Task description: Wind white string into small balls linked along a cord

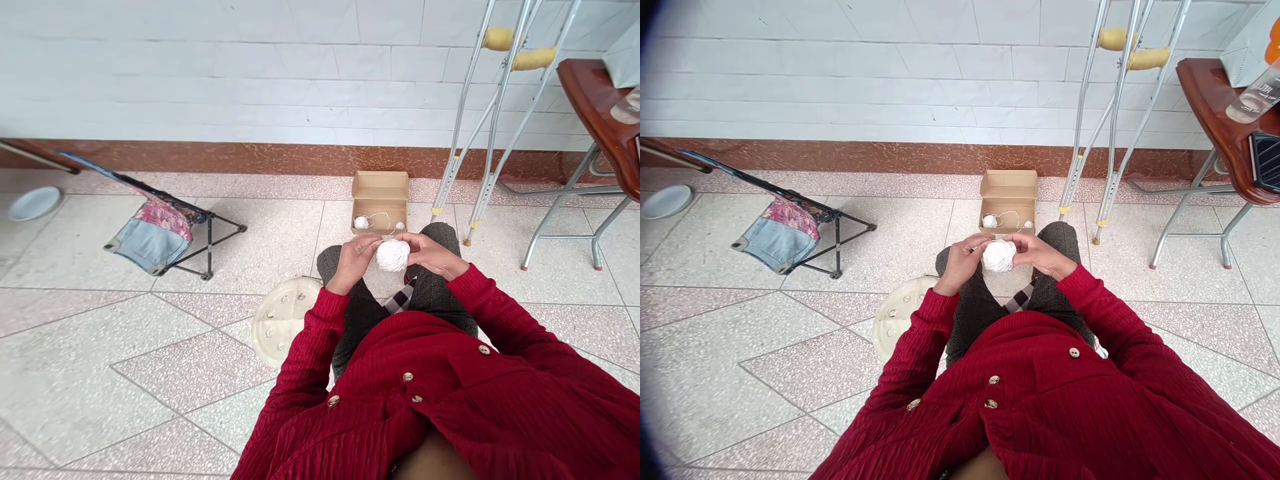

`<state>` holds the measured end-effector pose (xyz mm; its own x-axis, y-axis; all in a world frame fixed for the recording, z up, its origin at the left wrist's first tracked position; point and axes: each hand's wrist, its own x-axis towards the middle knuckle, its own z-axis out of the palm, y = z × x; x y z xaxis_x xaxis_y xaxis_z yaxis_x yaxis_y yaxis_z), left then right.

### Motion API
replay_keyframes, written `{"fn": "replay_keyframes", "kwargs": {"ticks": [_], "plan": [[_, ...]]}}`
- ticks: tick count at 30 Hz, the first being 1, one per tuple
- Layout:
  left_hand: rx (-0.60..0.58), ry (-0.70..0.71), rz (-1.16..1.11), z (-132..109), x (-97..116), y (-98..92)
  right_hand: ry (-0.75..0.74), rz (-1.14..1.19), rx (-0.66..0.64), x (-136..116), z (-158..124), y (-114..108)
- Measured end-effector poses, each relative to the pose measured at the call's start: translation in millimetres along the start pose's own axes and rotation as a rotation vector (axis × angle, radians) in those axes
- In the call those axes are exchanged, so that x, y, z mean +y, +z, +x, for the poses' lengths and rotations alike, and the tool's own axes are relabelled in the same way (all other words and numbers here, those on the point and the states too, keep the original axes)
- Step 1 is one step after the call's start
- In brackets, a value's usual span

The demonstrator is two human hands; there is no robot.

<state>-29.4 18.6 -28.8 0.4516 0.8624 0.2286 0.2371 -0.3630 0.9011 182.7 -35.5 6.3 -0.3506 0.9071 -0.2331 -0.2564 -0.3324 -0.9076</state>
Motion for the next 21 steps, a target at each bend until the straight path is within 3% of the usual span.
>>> {"fn": "replay_keyframes", "kwargs": {"ticks": [5,12,15,18,21], "plan": [[-0.048,-0.156,-0.066,-10,-7,10.4,-0.122,0.054,0.050,-22,7,7],[-0.170,-0.171,-0.117,-17,12,17.0,-0.214,0.059,0.291,-30,35,-3],[-0.217,-0.161,-0.092,-21,17,17.1,-0.274,-0.100,0.457,-20,49,-18],[-0.259,-0.112,0.004,-22,22,13.3,-0.279,-0.457,0.593,4,55,-33],[-0.257,-0.023,0.130,-18,25,3.6,-0.157,-0.677,0.544,32,47,-40]]}}
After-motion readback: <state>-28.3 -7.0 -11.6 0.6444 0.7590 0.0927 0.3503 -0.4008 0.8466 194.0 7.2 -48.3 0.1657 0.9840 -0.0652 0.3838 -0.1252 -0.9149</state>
